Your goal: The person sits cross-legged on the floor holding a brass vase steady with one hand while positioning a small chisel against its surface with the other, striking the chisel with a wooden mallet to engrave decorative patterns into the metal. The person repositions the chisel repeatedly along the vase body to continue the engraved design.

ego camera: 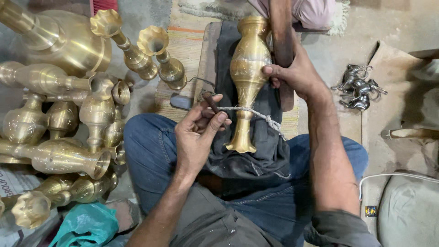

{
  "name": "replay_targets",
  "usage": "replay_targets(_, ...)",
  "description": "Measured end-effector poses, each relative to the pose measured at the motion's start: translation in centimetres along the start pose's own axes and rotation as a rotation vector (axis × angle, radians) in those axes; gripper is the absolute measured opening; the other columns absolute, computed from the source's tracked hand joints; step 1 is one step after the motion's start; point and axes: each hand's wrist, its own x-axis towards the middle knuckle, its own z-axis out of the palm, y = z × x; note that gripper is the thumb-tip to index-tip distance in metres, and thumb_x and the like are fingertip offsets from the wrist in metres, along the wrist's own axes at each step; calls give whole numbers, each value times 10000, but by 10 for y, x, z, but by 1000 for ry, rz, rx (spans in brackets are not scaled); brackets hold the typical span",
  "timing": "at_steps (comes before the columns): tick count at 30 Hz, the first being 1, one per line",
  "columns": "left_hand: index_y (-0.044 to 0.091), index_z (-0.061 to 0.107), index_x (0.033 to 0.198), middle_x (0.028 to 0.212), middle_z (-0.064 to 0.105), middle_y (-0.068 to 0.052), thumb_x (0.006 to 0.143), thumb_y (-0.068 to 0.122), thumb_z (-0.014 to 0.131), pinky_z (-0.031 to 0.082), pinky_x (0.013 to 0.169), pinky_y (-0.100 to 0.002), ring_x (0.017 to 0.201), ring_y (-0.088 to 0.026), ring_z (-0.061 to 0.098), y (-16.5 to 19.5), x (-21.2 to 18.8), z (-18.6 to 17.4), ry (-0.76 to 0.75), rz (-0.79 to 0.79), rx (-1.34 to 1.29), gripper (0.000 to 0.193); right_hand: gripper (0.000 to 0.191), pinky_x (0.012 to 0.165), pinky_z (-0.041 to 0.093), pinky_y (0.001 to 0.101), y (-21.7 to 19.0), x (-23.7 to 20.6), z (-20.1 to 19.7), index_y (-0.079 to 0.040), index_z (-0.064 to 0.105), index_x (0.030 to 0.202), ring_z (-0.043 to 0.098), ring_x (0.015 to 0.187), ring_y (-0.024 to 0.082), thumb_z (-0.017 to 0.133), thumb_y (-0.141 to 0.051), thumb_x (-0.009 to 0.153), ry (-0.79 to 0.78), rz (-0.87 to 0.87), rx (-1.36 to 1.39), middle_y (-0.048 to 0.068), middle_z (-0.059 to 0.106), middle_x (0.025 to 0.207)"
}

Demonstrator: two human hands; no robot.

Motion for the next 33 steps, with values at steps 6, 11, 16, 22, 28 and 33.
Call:
replay_targets(6, 53, 651, 1384, 1027, 780, -31, 1001, 86, 730, 611, 819, -227, 929, -74, 723, 7, -5, 25, -32, 42, 101, 392, 1043, 557, 554, 302, 11, -4, -2, -93, 330, 1620, 611, 629, 122, 930, -269, 785, -2, 4, 38, 52, 633, 925)
replay_targets(11, 69, 647, 1347, 1099, 764, -61, 999, 94, 743, 659, 805, -254, 993, -113, 760, 7, -8, 38, -25, 267, 350, 362, 844, 599, 568, 316, -23, -35, 6, -80, 398, 1553, 656, 772, 176, 879, -313, 900, 125, -62, -444, 79, 668, 1187)
replay_targets(16, 57, 673, 1295, 1049, 791, -57, 972, 98, 776, 660, 780, -272, 930, -127, 790, 7, -6, 39, -12, 240, 431, 342, 558, 743, 547, 454, -61, -78, 17, -79, 492, 1413, 683, 941, 379, 798, -210, 965, 172, -249, -1070, 190, 659, 1106)
replay_targets(22, 46, 675, 1296, 1089, 764, -73, 961, 68, 789, 644, 791, -274, 953, -146, 786, 11, -3, 40, -61, 383, 572, 354, 439, 790, 516, 459, -96, -102, 22, -84, 656, 1272, 656, 915, 336, 774, -142, 853, 125, -477, -1367, 123, 647, 1034)
replay_targets(28, 55, 661, 1308, 1082, 758, -71, 956, 39, 787, 641, 791, -277, 963, -143, 785, 13, -2, 39, -83, 410, 571, 375, 337, 837, 485, 430, -105, -106, 10, -84, 677, 1173, 655, 950, 287, 799, -136, 864, 197, -492, -1464, 75, 664, 996)
replay_targets(33, 69, 656, 1315, 1038, 747, -60, 951, 61, 811, 631, 756, -271, 928, -132, 770, 16, -1, 37, -98, 469, 657, 395, 252, 839, 481, 412, -109, -108, 0, -71, 670, 1088, 653, 947, 274, 825, -187, 927, 210, -559, -1514, 65, 667, 996)
